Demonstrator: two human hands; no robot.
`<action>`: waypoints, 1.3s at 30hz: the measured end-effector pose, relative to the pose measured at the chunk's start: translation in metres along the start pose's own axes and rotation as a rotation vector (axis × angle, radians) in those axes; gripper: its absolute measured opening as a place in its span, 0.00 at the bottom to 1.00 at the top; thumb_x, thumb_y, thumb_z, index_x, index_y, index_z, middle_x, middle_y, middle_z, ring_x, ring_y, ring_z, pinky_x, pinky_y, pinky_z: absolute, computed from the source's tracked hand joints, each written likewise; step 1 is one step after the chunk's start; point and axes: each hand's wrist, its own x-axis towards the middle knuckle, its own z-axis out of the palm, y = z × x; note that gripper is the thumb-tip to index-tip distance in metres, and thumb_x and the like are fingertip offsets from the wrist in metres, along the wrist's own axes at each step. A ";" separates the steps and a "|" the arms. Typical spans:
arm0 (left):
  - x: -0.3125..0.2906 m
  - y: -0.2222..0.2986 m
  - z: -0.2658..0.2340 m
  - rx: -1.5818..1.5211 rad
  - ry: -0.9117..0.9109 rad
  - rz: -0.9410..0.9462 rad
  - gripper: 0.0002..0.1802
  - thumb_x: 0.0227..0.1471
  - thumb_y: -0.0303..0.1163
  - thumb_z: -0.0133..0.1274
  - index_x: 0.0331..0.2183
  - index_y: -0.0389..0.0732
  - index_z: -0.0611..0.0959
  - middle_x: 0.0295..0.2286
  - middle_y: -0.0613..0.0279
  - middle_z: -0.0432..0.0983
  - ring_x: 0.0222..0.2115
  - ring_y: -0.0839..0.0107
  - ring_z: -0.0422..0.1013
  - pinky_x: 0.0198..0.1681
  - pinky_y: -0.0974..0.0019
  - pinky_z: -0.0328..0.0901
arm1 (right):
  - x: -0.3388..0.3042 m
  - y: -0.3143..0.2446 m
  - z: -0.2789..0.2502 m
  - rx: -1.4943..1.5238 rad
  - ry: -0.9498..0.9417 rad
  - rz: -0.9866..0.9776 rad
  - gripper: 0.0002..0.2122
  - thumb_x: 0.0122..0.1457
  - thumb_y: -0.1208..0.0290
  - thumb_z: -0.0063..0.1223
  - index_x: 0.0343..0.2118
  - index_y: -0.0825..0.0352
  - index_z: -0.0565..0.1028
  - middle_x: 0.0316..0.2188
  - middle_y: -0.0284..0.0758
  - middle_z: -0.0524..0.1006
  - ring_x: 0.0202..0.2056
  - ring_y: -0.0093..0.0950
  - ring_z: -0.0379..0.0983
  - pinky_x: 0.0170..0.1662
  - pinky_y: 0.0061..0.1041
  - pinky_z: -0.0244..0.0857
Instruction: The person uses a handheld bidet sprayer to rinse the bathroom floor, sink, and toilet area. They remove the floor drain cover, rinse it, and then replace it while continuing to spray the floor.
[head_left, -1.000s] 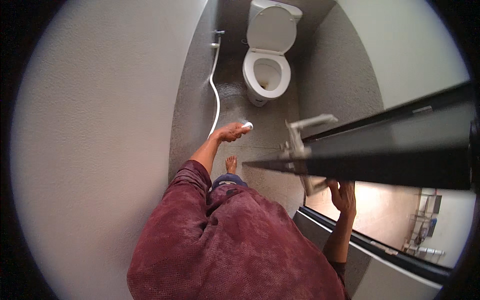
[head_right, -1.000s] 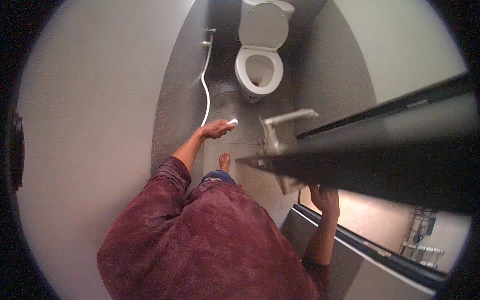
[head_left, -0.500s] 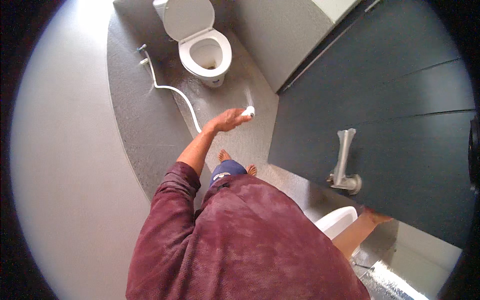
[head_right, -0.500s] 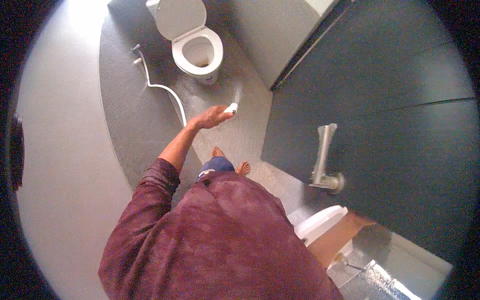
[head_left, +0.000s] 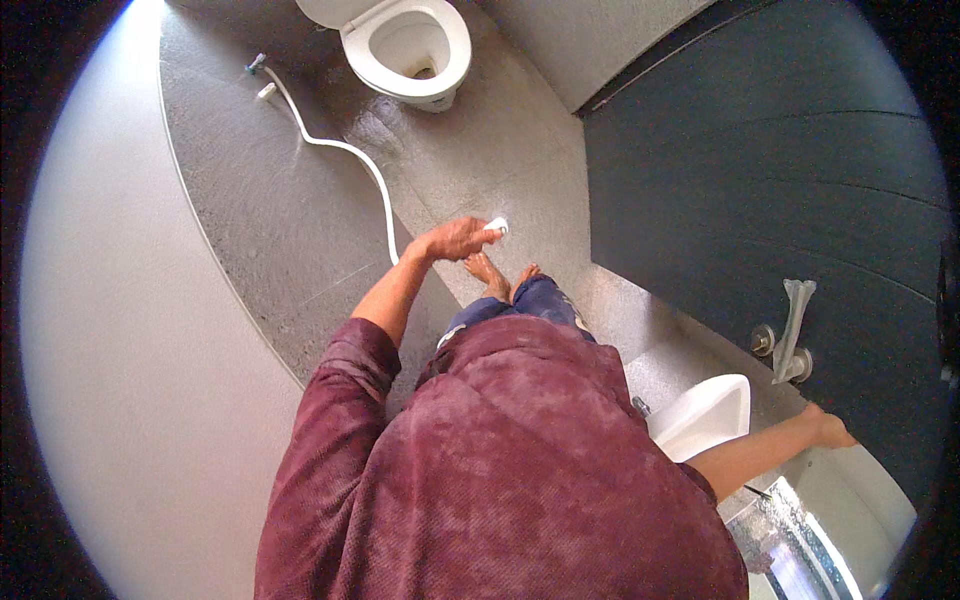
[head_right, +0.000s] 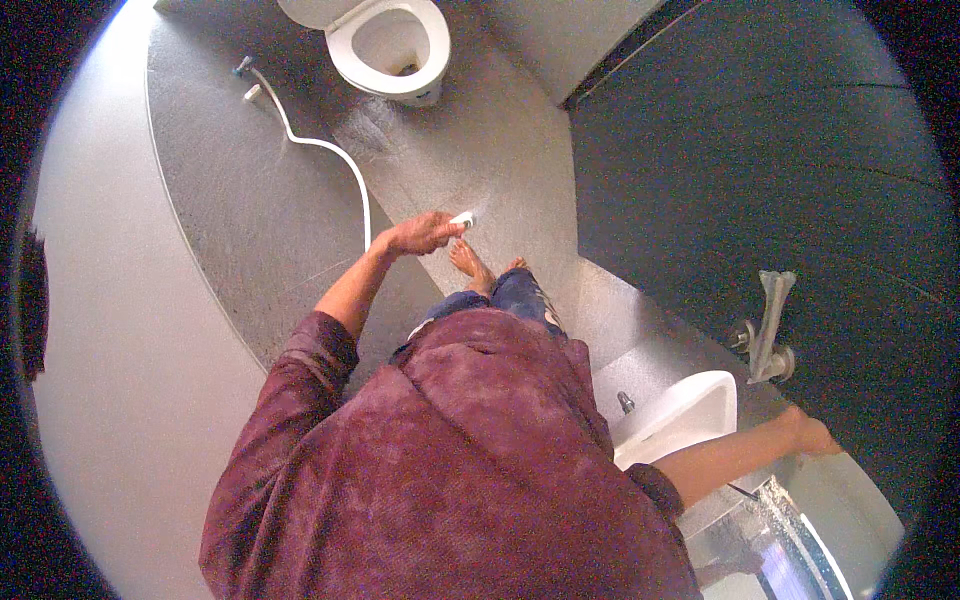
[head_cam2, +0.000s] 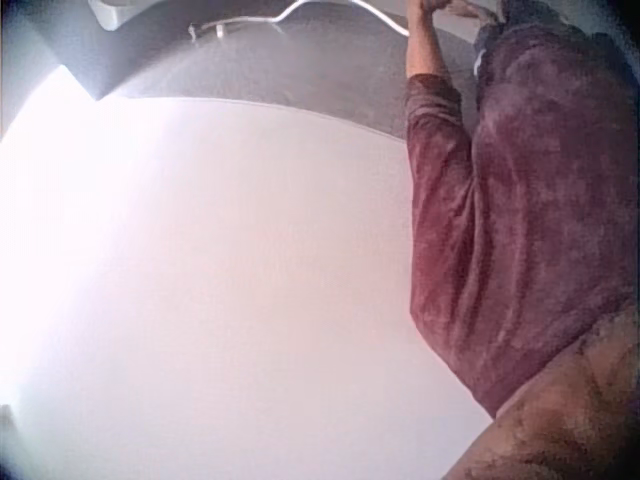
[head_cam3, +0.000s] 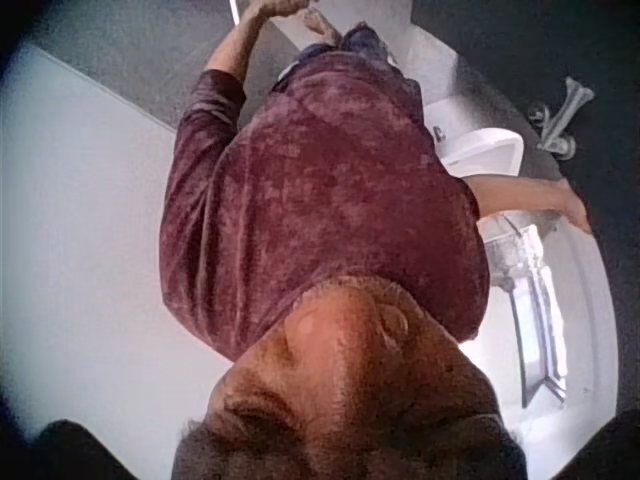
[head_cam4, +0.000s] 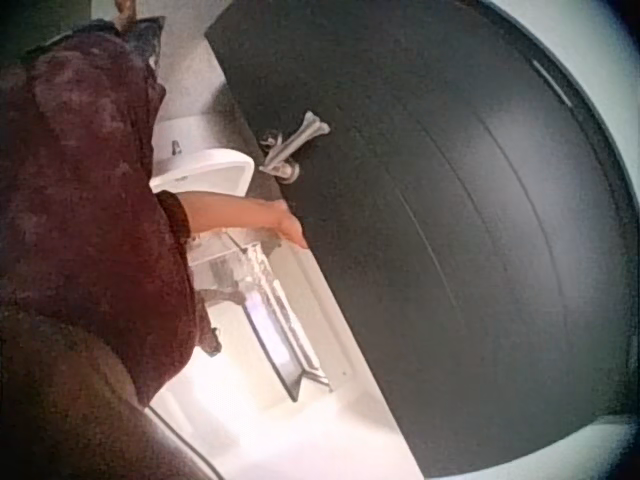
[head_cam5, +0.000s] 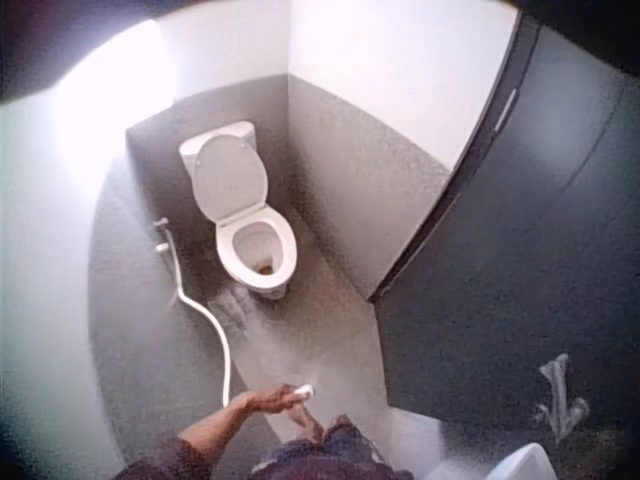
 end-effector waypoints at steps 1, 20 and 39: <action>0.000 -0.005 0.006 0.052 -0.030 -0.016 0.33 0.52 0.60 0.42 0.33 0.36 0.77 0.19 0.58 0.68 0.19 0.68 0.64 0.24 0.62 0.60 | 0.005 0.005 -0.002 0.015 -0.014 -0.002 0.17 0.53 0.66 0.45 0.41 0.72 0.71 0.40 0.45 0.72 0.35 0.40 0.71 0.38 0.44 0.72; -0.042 0.001 -0.050 -0.249 0.154 -0.169 0.27 0.52 0.59 0.43 0.26 0.42 0.71 0.14 0.75 0.53 0.15 0.80 0.50 0.17 0.71 0.48 | -0.239 0.061 0.247 -0.016 -1.575 -0.005 0.19 0.64 0.63 0.36 0.54 0.67 0.62 0.45 0.39 0.72 0.44 0.28 0.70 0.43 0.25 0.64; -0.041 -0.010 -0.045 -0.536 0.477 -0.188 0.26 0.52 0.58 0.44 0.30 0.43 0.73 0.18 0.74 0.56 0.17 0.81 0.51 0.17 0.75 0.48 | -0.342 0.241 0.260 -0.701 -2.332 0.205 0.23 0.61 0.56 0.36 0.54 0.66 0.63 0.33 0.37 0.74 0.33 0.28 0.71 0.41 0.27 0.64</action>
